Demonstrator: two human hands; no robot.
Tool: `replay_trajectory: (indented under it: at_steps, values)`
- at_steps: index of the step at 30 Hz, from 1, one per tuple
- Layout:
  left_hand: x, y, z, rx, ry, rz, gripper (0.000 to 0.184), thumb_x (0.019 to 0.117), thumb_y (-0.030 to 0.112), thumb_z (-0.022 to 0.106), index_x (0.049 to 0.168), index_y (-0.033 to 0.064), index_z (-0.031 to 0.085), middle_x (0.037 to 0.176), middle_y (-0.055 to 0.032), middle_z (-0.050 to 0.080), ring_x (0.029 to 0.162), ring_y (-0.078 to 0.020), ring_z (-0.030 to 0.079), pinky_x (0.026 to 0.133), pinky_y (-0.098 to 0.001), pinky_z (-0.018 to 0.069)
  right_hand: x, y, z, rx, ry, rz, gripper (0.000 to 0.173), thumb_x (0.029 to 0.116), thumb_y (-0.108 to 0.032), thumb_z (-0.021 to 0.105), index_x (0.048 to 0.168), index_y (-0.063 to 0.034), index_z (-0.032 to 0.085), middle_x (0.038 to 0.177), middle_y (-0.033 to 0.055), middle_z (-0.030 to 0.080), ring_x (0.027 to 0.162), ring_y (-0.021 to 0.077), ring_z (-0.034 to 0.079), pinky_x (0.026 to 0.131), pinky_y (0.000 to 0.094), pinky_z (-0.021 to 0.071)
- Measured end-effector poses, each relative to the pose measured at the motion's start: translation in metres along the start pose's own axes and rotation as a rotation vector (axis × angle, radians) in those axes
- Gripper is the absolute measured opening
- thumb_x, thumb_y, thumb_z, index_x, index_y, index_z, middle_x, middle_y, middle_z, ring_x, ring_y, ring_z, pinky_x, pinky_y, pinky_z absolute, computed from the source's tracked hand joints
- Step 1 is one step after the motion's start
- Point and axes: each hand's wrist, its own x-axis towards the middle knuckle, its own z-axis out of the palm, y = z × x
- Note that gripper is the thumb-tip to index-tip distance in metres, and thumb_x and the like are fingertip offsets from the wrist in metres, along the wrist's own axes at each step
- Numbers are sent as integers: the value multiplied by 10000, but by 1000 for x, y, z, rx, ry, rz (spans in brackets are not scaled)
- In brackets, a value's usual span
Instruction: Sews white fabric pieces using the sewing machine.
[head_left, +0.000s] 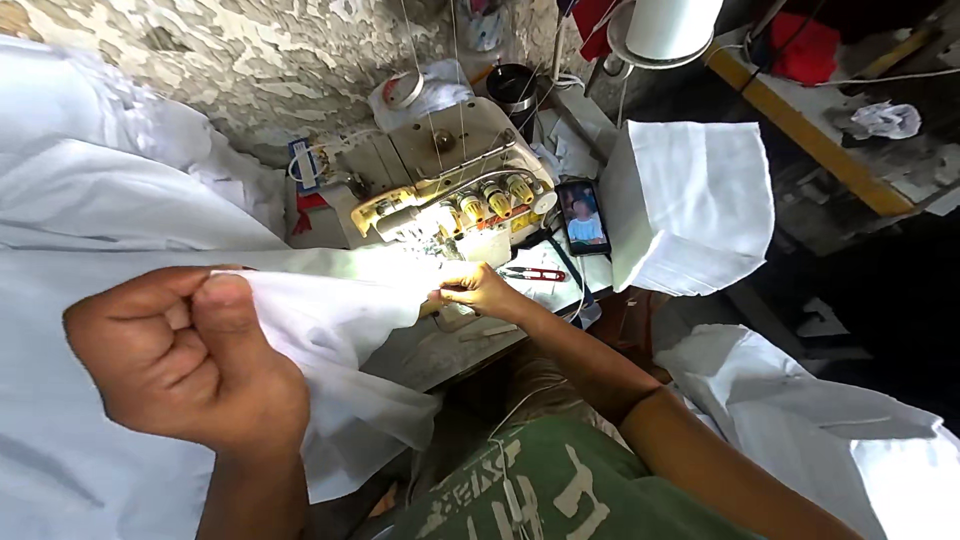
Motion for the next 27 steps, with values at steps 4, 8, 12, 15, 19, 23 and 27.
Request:
replay_trajectory:
  at_steps: [4,8,12,15,19,23,27]
  values:
    - [6,-7,-8,-100,-18,-153,199,1059,199,552,1190,52,587,1058,67,663,976,-38,658,923,-281,551,-1,-3,-1,25,-33,53,246,1010,-121,613,902,63,736,872,130,664,799,136,611,752,295,504]
    - [15,-3,-2,-191,-72,-197,135,1045,199,571,1151,122,601,1016,126,658,936,-9,647,902,-259,547,0,-5,-2,-7,-41,91,162,942,-101,704,928,53,752,880,130,679,793,141,610,755,320,508]
    - [18,-3,0,-174,-48,-202,101,1043,173,568,1129,131,599,1001,151,656,933,14,642,892,-233,544,2,2,3,39,-10,118,106,896,-37,736,916,68,741,880,133,682,809,132,609,772,305,508]
    - [15,-5,-8,-152,-42,-257,123,1038,194,577,1137,124,601,1008,139,655,947,5,639,912,-247,539,1,-2,3,67,7,101,121,946,-1,658,962,99,724,895,147,680,806,105,626,771,248,526]
    - [19,-4,-12,-188,-64,-384,87,1030,198,583,1115,182,597,974,165,653,907,13,646,864,-224,557,-1,-9,0,6,-24,142,197,1009,-53,589,1006,90,724,955,166,699,858,149,648,820,308,527]
    - [28,7,-6,-233,-117,-449,72,1036,168,566,1081,212,600,954,180,662,894,26,653,848,-204,563,-1,2,2,126,2,111,174,964,-101,678,885,44,733,851,63,649,773,42,577,737,223,497]
    - [33,15,-4,-288,-173,-545,140,1045,163,547,1007,278,617,897,214,678,832,63,656,768,-149,565,-3,-20,-1,277,-58,270,229,1036,-66,557,884,69,662,790,8,543,654,-13,479,606,143,427]
